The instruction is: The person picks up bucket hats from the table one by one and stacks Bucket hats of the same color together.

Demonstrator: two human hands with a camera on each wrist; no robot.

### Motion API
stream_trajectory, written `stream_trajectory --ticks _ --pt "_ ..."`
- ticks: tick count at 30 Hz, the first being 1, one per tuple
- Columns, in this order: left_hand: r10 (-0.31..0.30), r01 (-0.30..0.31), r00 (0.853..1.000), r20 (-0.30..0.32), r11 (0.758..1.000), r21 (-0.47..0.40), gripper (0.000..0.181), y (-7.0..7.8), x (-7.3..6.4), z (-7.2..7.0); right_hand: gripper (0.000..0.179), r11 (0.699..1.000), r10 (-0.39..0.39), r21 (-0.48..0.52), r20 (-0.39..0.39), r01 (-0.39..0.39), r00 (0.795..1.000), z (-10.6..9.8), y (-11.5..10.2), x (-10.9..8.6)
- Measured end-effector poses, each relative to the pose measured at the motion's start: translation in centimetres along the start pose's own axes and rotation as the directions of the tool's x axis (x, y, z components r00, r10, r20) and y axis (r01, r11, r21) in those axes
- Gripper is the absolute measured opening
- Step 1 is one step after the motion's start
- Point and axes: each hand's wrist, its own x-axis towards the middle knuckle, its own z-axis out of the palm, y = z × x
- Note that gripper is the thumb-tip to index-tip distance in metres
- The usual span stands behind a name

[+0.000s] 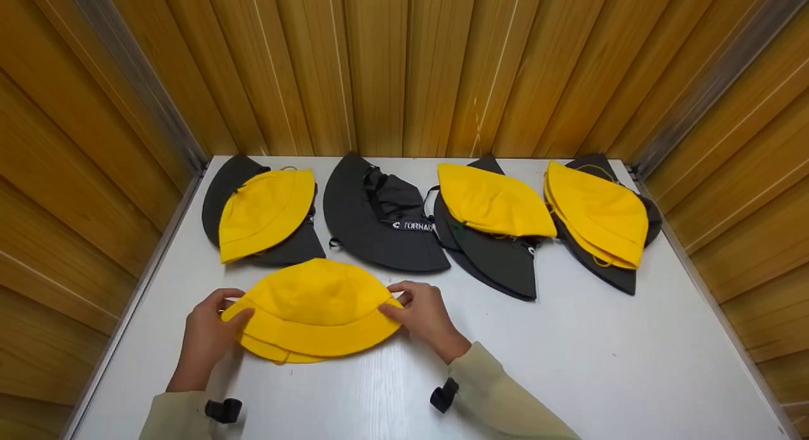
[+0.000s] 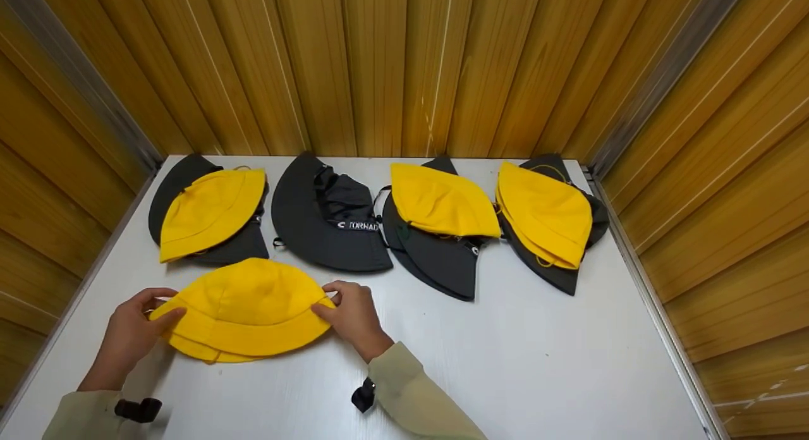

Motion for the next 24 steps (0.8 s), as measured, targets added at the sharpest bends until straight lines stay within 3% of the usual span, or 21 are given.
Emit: stream_trajectory --ticks 5,16,20,24 --pt "0.006 -0.007 1.0 0.021 0.999 0.038 0.044 0.0 0.6 0.9 0.034 0.993 0.013 -0.118 -0.004 -0.013 1.0 0.1 0.0 0.1" --pt "0.059 -0.055 0.998 -0.023 0.988 0.144 0.039 0.3 1.3 2.7 0.032 0.962 0.016 -0.273 0.01 -0.013 1.0 0.4 0.0 0.4" --pt "0.092 -0.076 0.994 -0.059 0.969 0.237 0.037 0.5 1.3 3.1 0.033 0.942 0.023 -0.335 0.002 -0.021 1.0 0.6 0.0 0.5" --pt "0.157 -0.121 0.984 -0.082 0.934 0.336 0.035 1.5 1.1 3.5 0.034 0.935 -0.002 -0.354 -0.016 -0.004 1.0 0.5 0.1 0.4"
